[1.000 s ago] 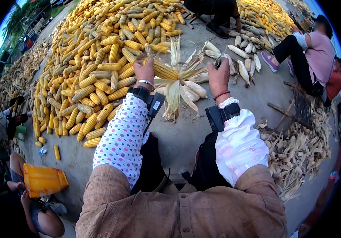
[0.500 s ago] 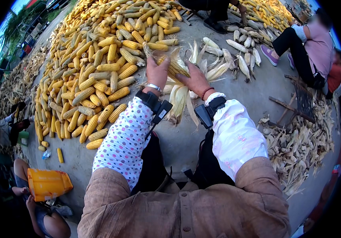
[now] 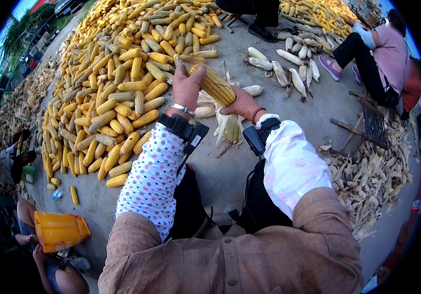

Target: The person sits on the ground and shucks corn cobs by hand, peeling back the husks and removing the silk. They place the shucked corn into a large pile and discard the husks to the side.

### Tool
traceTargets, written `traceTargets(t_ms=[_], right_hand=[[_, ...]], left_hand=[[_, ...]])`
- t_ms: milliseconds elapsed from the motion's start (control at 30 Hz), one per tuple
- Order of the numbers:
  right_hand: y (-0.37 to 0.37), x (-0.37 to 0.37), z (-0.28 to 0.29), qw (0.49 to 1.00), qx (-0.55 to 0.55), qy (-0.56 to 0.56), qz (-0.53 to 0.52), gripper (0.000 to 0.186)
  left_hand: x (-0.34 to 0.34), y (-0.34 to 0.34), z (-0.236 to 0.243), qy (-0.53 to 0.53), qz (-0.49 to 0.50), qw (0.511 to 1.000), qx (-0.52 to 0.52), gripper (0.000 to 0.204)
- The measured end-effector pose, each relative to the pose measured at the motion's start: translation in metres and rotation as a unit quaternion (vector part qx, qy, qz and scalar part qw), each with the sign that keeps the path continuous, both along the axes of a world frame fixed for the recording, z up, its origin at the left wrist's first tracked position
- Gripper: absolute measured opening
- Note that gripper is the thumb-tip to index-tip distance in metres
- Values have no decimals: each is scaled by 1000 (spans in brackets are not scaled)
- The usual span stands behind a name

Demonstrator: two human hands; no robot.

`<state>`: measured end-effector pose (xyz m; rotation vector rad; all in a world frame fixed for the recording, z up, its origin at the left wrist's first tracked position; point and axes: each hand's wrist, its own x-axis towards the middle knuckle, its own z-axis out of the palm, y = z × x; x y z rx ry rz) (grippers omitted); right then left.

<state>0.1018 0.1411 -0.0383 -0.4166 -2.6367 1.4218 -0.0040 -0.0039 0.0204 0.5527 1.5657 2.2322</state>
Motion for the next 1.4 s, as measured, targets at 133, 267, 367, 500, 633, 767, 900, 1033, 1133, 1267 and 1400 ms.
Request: traceTargets(t_ms=[133, 267, 367, 500, 633, 767, 900, 1033, 1133, 1267, 1400], right_hand=[[-5, 1, 4, 999, 30, -1, -20, 53], [-19, -1, 12, 992, 105, -2, -75, 43], [-35, -5, 22, 981, 144, 8, -126, 36], [-50, -10, 26, 973, 165, 46, -153, 39], [-47, -12, 19, 947, 211, 211, -117, 56], [-44, -11, 19, 974, 83, 205, -44, 68], [-44, -7, 36, 995, 18, 88, -44, 61], [-37, -8, 37, 997, 35, -10, -70, 52], [-28, -8, 32, 998, 1, -26, -62, 48], [-23, -3, 25, 981, -188, 39, -2, 48], [-18, -2, 23, 994, -95, 28, -40, 44]], left_hand=[[-2, -7, 10, -60, -7, 998, -16, 29], [-8, -7, 0, -124, 4, 992, 22, 36], [-1, -4, -6, -196, -41, 980, 12, 49], [9, 2, -22, -261, -100, 960, 6, 58], [-2, 1, -30, -273, -127, 953, 42, 51], [-3, -3, -25, -263, -90, 959, 49, 48], [0, -5, -14, -255, -68, 964, 27, 43], [3, 0, -10, -178, -31, 983, 12, 41], [9, 3, -4, -170, -22, 985, 8, 39], [8, 6, -8, -141, -17, 990, 15, 44], [13, 10, -7, -128, -7, 992, 19, 46]])
